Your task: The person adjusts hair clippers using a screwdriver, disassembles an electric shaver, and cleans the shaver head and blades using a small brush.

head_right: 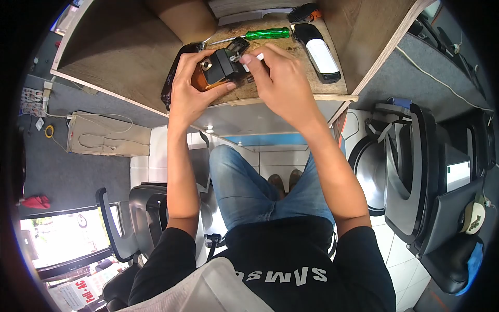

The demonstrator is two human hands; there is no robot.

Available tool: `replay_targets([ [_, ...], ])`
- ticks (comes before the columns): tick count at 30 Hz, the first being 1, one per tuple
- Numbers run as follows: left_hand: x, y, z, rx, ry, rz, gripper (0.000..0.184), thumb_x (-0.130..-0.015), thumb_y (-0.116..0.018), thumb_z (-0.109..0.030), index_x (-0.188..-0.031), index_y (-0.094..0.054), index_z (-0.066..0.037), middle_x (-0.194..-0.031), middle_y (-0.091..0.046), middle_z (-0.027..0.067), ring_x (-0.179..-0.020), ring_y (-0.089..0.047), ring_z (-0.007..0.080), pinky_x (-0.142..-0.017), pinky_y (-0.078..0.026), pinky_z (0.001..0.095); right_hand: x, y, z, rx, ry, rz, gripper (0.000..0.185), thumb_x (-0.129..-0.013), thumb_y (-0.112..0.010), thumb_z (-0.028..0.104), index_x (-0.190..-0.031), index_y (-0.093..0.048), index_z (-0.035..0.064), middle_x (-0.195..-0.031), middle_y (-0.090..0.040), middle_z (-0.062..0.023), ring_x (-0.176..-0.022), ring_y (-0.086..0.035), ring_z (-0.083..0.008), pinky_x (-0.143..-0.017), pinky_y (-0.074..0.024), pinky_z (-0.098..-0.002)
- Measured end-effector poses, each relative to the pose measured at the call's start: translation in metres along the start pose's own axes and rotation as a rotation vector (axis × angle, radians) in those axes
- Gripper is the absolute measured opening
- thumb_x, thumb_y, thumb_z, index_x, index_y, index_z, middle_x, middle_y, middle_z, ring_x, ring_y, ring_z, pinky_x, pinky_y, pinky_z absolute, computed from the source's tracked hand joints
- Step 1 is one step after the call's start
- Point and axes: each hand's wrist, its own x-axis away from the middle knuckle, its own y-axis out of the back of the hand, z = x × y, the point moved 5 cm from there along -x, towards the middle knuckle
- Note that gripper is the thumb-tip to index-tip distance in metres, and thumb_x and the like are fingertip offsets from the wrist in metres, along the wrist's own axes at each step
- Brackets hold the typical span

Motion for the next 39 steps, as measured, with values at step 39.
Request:
replay_targets([
  [39,0.001,0.003,-0.001,0.076,-0.004,0.037,0.077,-0.067,-0.101,-0.018,-0.135,-0.068,-0.002,-0.122,-0.063,0.0095,-0.114,-0.064,0.0237,-0.100,-0.052,0.0349,0.004,0.003,0.012,-0.089,-0.020,0.027,0.031,-0.111,-0.059,0.024,-0.103,-0.077,-0.0004,-0.075,-0.070,-0.0088,-0.066,-0.067,-0.0156,-0.061,-0.0503,-0.0320],
])
